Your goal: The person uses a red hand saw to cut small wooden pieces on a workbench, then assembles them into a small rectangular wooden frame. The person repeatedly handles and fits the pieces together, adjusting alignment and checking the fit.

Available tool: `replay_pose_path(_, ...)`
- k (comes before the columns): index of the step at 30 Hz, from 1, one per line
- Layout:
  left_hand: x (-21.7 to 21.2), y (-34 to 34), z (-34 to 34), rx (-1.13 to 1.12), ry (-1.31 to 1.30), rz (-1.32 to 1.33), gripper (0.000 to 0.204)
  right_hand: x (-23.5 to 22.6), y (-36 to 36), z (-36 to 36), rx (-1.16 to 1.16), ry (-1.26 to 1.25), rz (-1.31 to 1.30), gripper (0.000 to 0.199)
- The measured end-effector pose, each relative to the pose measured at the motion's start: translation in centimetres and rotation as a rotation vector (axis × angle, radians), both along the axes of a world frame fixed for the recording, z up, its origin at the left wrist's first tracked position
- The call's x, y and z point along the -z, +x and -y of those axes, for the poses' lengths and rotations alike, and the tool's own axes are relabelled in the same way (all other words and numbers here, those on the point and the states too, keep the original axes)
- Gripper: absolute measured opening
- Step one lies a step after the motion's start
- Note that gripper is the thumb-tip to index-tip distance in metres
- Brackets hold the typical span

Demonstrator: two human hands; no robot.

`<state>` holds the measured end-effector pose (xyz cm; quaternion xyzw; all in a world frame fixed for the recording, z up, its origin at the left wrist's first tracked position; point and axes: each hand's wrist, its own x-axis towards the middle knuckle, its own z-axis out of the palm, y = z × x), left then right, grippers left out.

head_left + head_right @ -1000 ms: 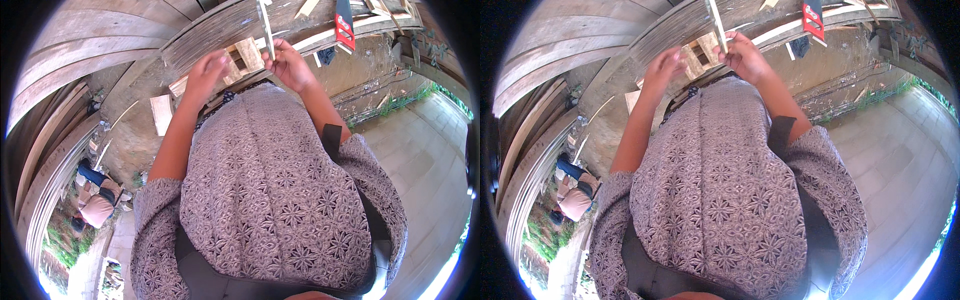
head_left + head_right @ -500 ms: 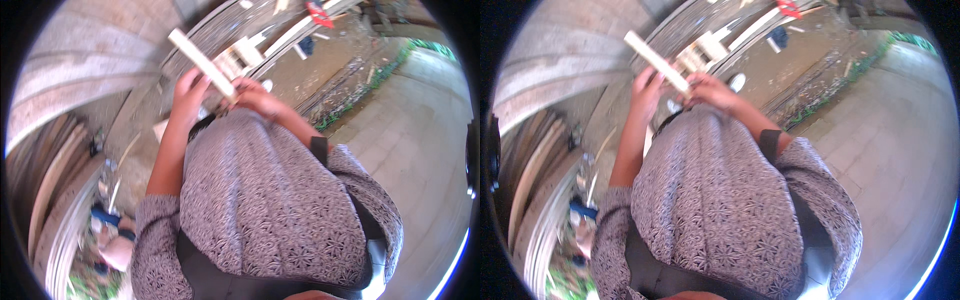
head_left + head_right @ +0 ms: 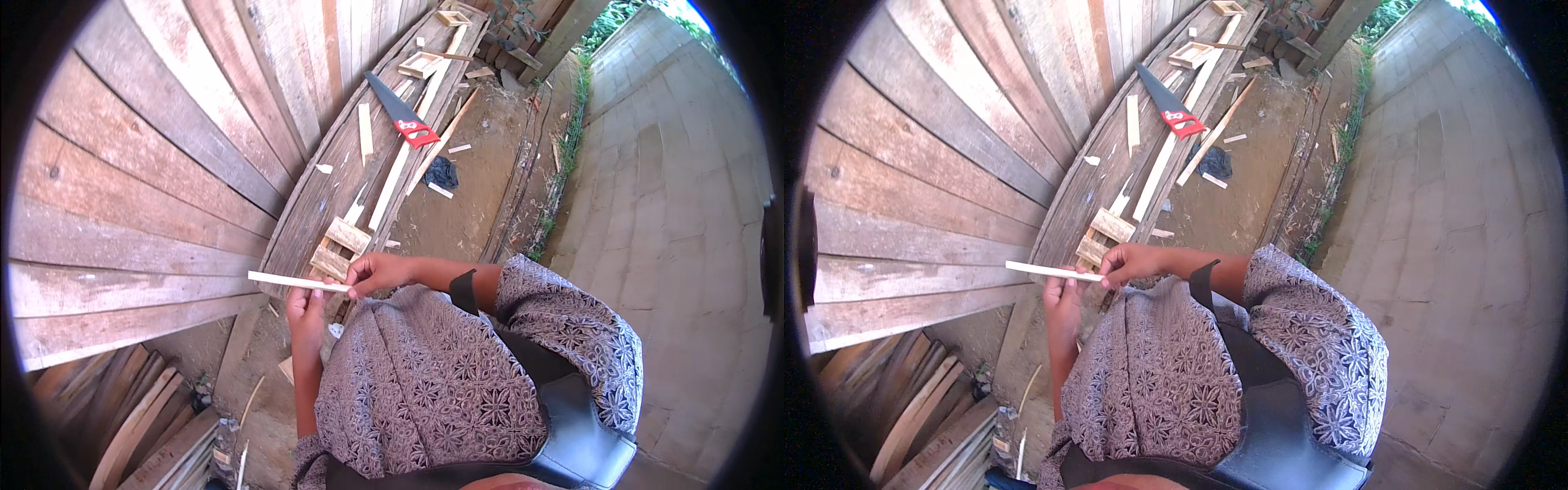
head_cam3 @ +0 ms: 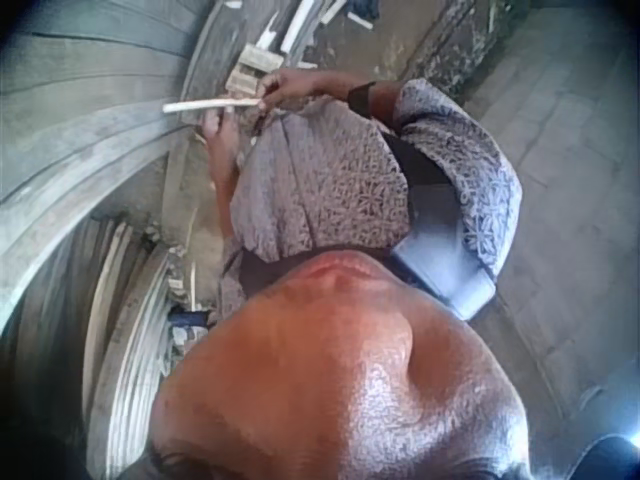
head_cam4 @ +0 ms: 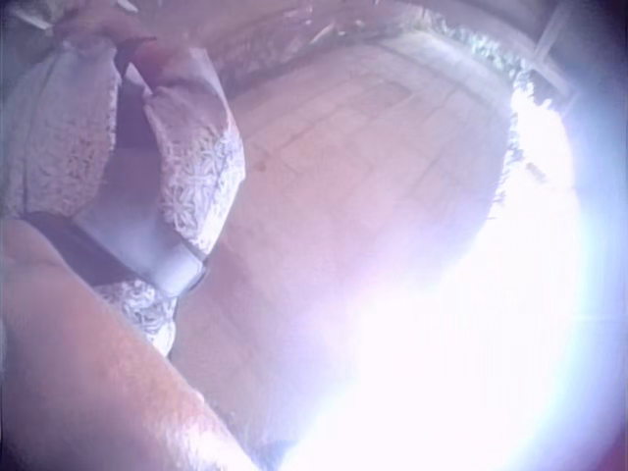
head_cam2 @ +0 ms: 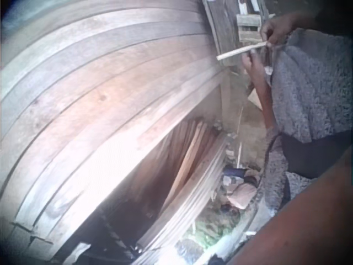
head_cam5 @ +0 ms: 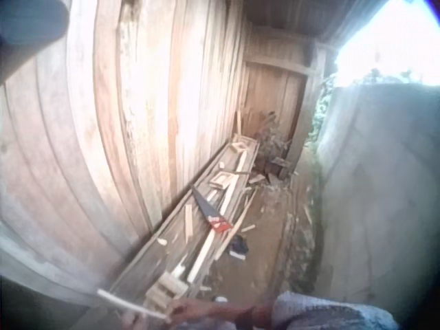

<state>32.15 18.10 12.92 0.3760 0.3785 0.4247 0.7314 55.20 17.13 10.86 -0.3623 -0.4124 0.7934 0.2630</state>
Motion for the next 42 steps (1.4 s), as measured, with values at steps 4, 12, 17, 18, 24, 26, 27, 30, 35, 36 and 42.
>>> replay_pose_path(4,-1.7,-0.8,-1.0,0.159,0.025,-0.006,0.02,-1.7,-0.3,0.9,0.001,-0.13,-0.143,0.015)
replay_pose_path(12,-4.9,2.2,-4.4,0.236,0.032,-0.063,0.023,-4.1,0.5,1.6,0.234,-0.19,-0.181,0.018)
replay_pose_path(17,-3.9,5.0,-6.4,0.277,0.03,-0.072,0.028,-4.9,2.2,1.6,0.344,-0.216,-0.155,0.022)
replay_pose_path(18,-3.8,5.3,-6.7,0.292,0.046,-0.09,0.029,-5.0,2.4,1.7,0.352,-0.225,-0.151,0.023)
replay_pose_path(24,-3.5,5.6,-7.3,0.312,0.079,-0.194,0.034,-4.8,3.0,2.2,0.319,-0.268,-0.188,0.033)
replay_pose_path(26,-3.6,5.9,-7.4,0.318,0.083,-0.165,0.031,-4.9,3.6,2.0,0.298,-0.262,-0.192,0.034)
replay_pose_path(27,-3.5,6.1,-7.5,0.32,0.086,-0.151,0.03,-4.8,3.8,2.0,0.287,-0.258,-0.194,0.035)
replay_pose_path(30,-4.4,6.8,-7.5,0.361,0.17,-0.178,0.03,-5.3,4.3,2.2,0.303,-0.272,-0.238,0.036)
replay_pose_path(35,-5.1,7.6,-7.1,0.304,0.157,-0.178,0.029,-5.9,4.8,2.0,0.3,-0.288,-0.267,0.035)
replay_pose_path(36,-5.4,7.7,-7.0,0.286,0.139,-0.18,0.029,-5.7,4.7,1.9,0.302,-0.295,-0.263,0.035)
replay_pose_path(42,-5.2,6.9,-6.7,0.252,0.101,-0.242,0.033,-4.1,3.9,1.3,0.368,-0.173,-0.08,0.024)
